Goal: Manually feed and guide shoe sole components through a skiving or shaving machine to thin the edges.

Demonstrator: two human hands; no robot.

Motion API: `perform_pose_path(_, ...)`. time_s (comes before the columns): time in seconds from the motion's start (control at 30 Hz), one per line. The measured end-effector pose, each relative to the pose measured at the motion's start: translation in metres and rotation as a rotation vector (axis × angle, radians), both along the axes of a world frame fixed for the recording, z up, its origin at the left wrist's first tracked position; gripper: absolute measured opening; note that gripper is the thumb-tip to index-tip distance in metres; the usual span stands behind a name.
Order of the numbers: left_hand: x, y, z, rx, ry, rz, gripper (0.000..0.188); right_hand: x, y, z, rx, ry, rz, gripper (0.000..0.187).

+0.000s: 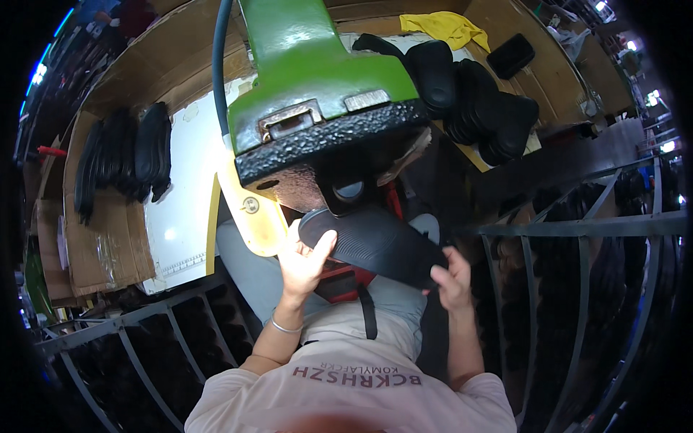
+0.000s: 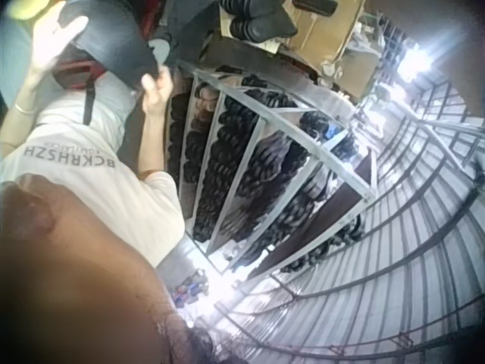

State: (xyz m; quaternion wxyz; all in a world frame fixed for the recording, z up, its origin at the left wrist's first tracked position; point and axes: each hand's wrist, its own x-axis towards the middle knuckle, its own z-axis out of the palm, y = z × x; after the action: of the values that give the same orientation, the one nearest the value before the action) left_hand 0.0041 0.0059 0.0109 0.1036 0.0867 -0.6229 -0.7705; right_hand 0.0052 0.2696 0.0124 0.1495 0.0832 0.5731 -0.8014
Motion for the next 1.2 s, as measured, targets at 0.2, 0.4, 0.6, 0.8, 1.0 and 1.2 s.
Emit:
perform_pose_path(0.2,0.003,-0.030,0.016,-0.079,0.036,0.086,0.022,-0.072,-0.028,0.022,0.060,0.191,0.026,0.028)
perform_pose_path(0.4,0.022,-0.068,0.021,-0.089,-0.017,0.143,0.020,-0.093,-0.079,0.028,0.011,0.293,0.243,0.024)
perform_pose_path(0.6,0.070,-0.094,-0.012,0.119,-0.113,0.170,0.013,-0.085,-0.119,0.025,-0.076,0.384,0.327,0.045)
perform_pose_path(0.8,0.094,-0.032,-0.022,-0.083,-0.373,-0.117,0.016,-0.094,-0.134,0.016,-0.020,0.390,0.315,0.056)
perform_pose_path(1.0,0.059,-0.013,-0.023,-0.428,-0.228,0.015,0.019,-0.092,-0.091,0.019,0.066,0.427,0.139,0.032)
perform_pose_path(1.2,-0.008,-0.030,0.008,-0.600,0.247,0.126,0.018,-0.101,-0.057,0.008,-0.032,0.382,-0.231,0.016)
